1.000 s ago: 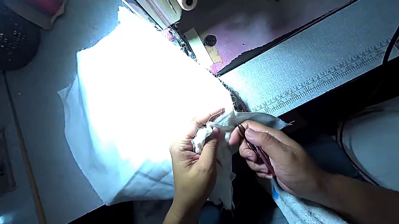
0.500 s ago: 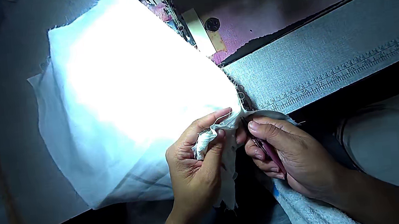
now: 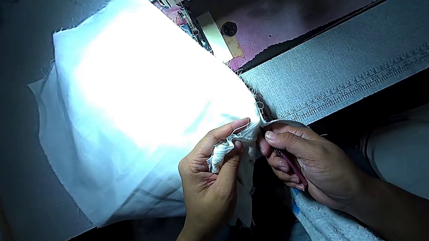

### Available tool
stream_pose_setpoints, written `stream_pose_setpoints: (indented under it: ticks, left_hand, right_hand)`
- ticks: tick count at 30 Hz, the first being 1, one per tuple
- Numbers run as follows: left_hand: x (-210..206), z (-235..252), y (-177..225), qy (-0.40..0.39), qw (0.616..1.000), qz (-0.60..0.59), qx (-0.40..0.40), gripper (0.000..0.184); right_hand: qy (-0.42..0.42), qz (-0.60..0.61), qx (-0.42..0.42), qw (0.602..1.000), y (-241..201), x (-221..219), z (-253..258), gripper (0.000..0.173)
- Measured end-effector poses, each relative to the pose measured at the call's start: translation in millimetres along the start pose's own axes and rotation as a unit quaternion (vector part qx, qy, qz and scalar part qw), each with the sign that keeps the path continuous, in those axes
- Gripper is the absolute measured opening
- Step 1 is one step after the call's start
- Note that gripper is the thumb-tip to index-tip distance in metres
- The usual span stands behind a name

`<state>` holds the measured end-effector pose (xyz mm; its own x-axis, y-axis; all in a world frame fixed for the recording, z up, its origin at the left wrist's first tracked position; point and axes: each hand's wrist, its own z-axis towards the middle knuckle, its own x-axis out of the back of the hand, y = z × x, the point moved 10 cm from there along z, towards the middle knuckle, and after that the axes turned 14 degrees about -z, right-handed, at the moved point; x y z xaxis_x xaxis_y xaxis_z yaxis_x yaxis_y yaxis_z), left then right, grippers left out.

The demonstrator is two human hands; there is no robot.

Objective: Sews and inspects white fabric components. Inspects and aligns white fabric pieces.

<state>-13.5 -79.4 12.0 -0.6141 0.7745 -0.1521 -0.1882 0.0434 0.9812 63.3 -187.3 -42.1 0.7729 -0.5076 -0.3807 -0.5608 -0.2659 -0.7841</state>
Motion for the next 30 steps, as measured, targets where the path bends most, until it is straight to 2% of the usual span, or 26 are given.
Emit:
stream_pose_setpoints:
  ticks: [14,30]
  left_hand:
    - [4.6,0.6,-3.0,0.006,1.000,-0.022,0.019,0.031]
    - [5.9,1.8,-3.3,0.003,0.999,-0.034,0.026,0.031]
  right_hand:
    - [-0.035,0.009,0.026,0.999,-1.7,-3.9,2.0,0.035]
    - [0.017,-0.020,0.059,0.998,-4.6,-0.9,1.7,0.036]
